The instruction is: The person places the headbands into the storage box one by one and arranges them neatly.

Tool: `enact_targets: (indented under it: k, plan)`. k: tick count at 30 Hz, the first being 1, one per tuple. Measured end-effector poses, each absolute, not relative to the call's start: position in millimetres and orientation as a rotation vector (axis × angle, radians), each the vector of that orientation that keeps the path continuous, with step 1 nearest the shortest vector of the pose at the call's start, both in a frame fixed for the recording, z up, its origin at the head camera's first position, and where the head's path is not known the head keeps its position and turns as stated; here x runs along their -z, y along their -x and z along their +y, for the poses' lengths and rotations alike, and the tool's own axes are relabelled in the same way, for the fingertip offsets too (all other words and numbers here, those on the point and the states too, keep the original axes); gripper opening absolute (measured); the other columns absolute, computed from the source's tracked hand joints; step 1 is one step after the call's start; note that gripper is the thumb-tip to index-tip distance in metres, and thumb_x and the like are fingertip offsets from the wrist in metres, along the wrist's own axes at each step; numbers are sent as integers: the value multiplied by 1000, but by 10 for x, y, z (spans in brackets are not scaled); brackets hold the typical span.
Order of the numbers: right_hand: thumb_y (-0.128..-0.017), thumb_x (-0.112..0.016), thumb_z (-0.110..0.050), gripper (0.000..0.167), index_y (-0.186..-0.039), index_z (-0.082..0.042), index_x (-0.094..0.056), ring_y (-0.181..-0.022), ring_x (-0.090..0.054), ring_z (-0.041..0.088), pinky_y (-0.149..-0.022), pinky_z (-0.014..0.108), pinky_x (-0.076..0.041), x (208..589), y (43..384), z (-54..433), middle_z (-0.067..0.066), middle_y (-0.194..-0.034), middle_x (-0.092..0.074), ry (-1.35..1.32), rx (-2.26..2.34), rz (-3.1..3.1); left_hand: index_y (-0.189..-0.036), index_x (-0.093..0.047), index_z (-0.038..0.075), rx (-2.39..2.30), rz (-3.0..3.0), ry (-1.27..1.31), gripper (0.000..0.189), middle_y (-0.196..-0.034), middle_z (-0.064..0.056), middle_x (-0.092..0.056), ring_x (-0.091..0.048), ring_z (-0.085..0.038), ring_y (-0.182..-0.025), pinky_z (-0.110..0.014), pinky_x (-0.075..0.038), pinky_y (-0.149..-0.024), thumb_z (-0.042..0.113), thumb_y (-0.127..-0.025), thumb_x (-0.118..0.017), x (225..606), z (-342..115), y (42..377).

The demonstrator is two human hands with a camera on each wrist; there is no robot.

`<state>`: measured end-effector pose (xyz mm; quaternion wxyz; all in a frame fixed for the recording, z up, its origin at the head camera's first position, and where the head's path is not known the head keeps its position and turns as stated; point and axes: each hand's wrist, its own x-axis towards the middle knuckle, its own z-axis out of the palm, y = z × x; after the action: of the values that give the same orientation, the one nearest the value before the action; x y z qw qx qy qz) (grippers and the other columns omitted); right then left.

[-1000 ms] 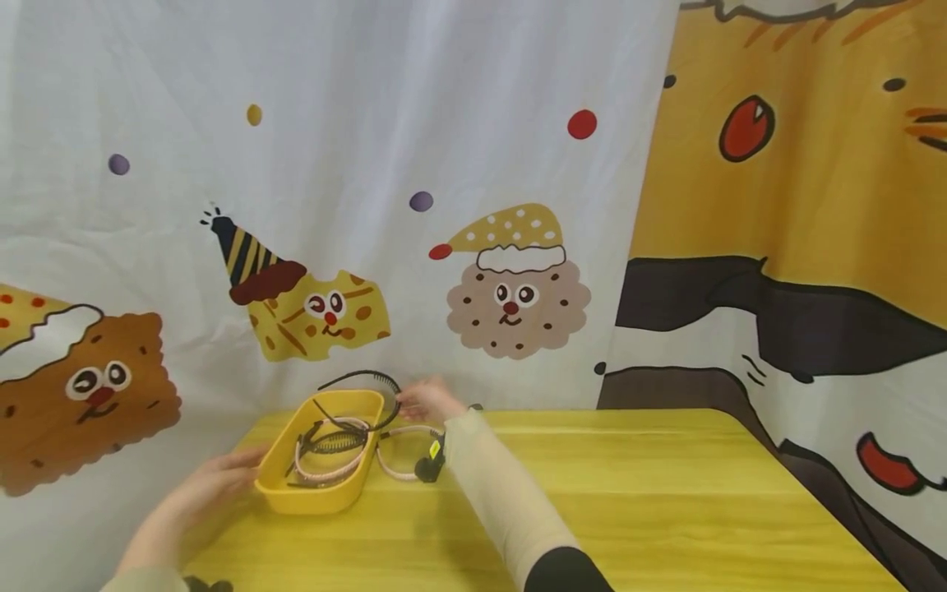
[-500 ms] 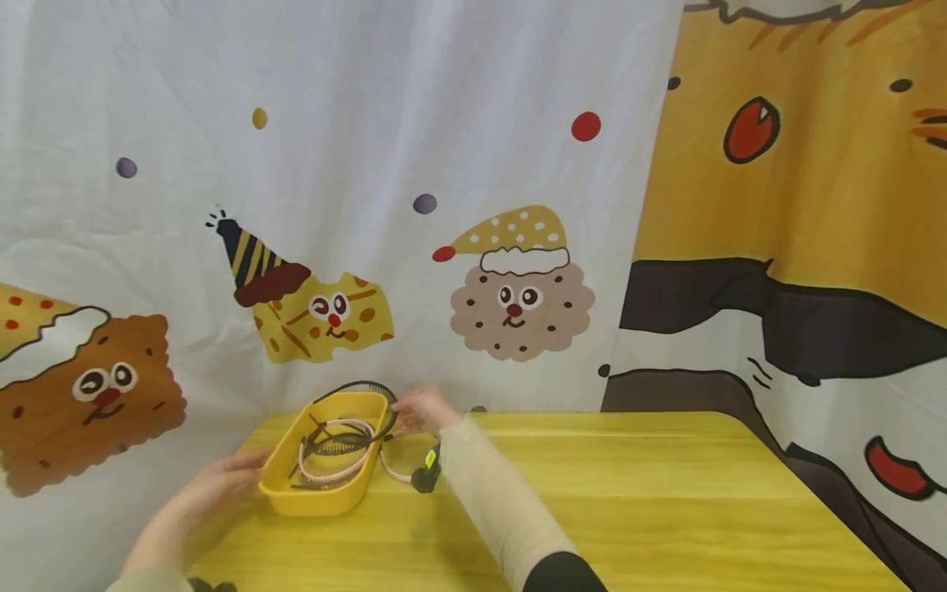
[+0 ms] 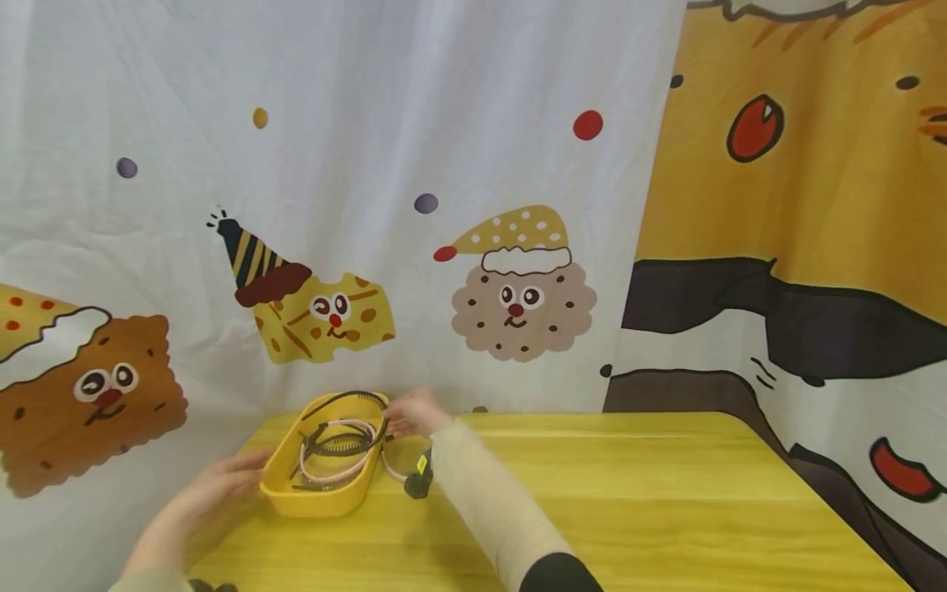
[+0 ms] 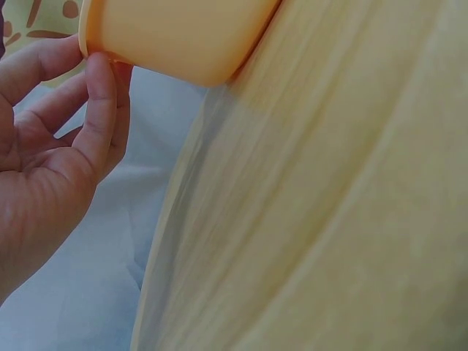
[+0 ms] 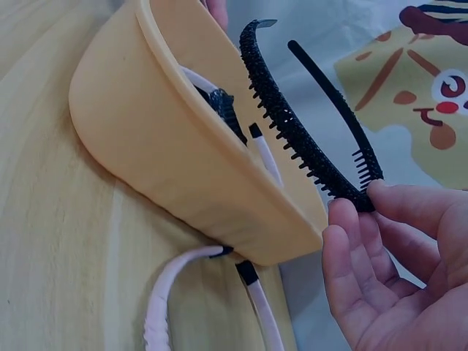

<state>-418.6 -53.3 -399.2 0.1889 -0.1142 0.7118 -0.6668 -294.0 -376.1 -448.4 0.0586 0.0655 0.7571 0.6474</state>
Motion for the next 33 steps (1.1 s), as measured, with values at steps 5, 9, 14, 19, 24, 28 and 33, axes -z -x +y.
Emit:
enact_targets:
  k: [5, 9, 14, 19, 24, 28, 33]
  plan:
    - [-88, -67, -4, 32, -116, 9, -64, -71, -68, 26, -72, 38, -58, 3975, 4147, -617, 11, -84, -65, 324, 1844, 2048, -146, -19, -17, -1939, 2305, -181, 63, -143, -32, -37, -56, -9, -110, -23, -48, -91, 6, -98, -54, 4478, -3763, 2933]
    - [-87, -68, -4, 29, -113, 8, -66, -78, -69, 31, -72, 39, -58, 3966, 4124, -660, 11, -84, -65, 313, 1822, 2070, -146, -21, -17, -1931, 2323, -153, 63, -144, -33, -36, -56, -10, -111, -24, -48, -91, 7, -98, -54, 4474, -3752, 2926]
    - [-86, -69, -5, 28, -111, 7, -67, -72, -69, 26, -71, 38, -58, 3983, 4127, -704, 11, -84, -67, 312, 1806, 2107, -146, -21, -16, -1939, 2325, -141, 63, -142, -32, -38, -56, -11, -110, -23, -49, -89, 7, -97, -55, 4463, -3736, 2916]
    - [-85, -70, -5, 23, -105, 5, -69, -78, -70, 33, -63, 33, -57, 3996, 4105, -753, 9, -80, -67, 316, 1802, 2156, -145, -21, -18, -1957, 2319, -139, 64, -140, -30, -41, -57, -8, -107, -23, -49, -89, 6, -96, -56, 4459, -3727, 2907]
    - [-84, -70, -4, 19, -102, 5, -71, -84, -69, 37, -64, 35, -58, 4000, 4069, -800, 7, -78, -66, 319, 1796, 2200, -145, -20, -18, -1978, 2303, -151, 65, -140, -30, -41, -57, -6, -106, -23, -48, -90, 5, -96, -56, 4472, -3732, 2906]
    - [-85, -69, -3, 18, -101, 4, -72, -82, -69, 35, -65, 36, -58, 3992, 4029, -832, 6, -80, -67, 316, 1786, 2234, -145, -20, -18, -1986, 2290, -165, 64, -141, -30, -41, -57, -7, -107, -23, -48, -91, 5, -96, -56, 4481, -3740, 2914]
    - [-85, -69, -3, 12, -95, 4, -73, -73, -69, 30, -60, 32, -56, 3975, 3992, -866, 5, -78, -67, 312, 1771, 2272, -146, -21, -17, -1974, 2298, -162, 63, -144, -33, -36, -56, -12, -111, -23, -48, -91, 5, -97, -54, 4481, -3741, 2930]
